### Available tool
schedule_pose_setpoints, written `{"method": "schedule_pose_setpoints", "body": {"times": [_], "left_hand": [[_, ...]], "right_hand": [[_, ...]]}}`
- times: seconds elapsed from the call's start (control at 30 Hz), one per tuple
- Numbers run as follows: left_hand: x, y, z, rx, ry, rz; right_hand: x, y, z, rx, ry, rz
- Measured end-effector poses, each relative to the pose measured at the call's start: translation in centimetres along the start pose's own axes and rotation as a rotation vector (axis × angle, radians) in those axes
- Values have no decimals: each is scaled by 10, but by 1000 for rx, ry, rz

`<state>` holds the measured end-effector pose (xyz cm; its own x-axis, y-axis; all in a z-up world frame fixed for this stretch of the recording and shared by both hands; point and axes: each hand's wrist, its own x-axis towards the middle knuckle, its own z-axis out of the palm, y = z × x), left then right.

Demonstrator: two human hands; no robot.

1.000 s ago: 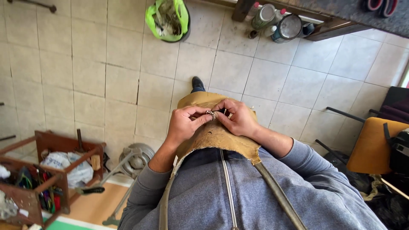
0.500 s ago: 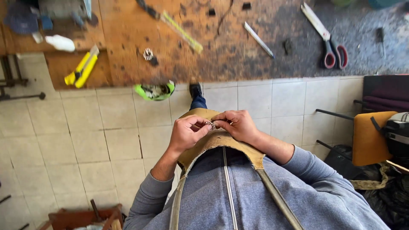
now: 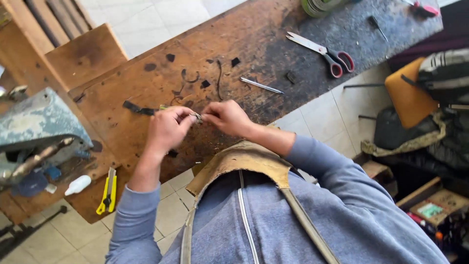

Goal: Repairing a shoe buckle by applying a liquid coating or adhesive using a small applicator tool at a workbench.

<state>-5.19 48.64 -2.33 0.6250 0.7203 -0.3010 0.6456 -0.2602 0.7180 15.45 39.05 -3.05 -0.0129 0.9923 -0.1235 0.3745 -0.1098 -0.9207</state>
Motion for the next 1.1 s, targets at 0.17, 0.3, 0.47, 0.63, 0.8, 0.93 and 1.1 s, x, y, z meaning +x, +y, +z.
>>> {"method": "schedule_pose_setpoints", "body": {"times": [0.17,0.3,0.47,0.63,0.8,0.93,1.1], "left_hand": [[51,3,-27,280,-229,-50],[72,-3,-26,512,-337,-129],[93,-32,2,624,-333,-210],[90,-26,0,607,-307,-238],[87,11,-24,519,-230,-343],[88,10,-29,437,-204,-348],[78,-7,-23,253,-165,-357]], "right_hand": [[38,8,6,-262,-68,207],[53,29,31,-447,-166,417],[63,25,29,-503,-165,439],[66,18,23,-524,-192,441],[64,21,15,-425,-160,347],[32,8,1,-453,-199,306],[-55,41,-23,-243,-37,103]]}}
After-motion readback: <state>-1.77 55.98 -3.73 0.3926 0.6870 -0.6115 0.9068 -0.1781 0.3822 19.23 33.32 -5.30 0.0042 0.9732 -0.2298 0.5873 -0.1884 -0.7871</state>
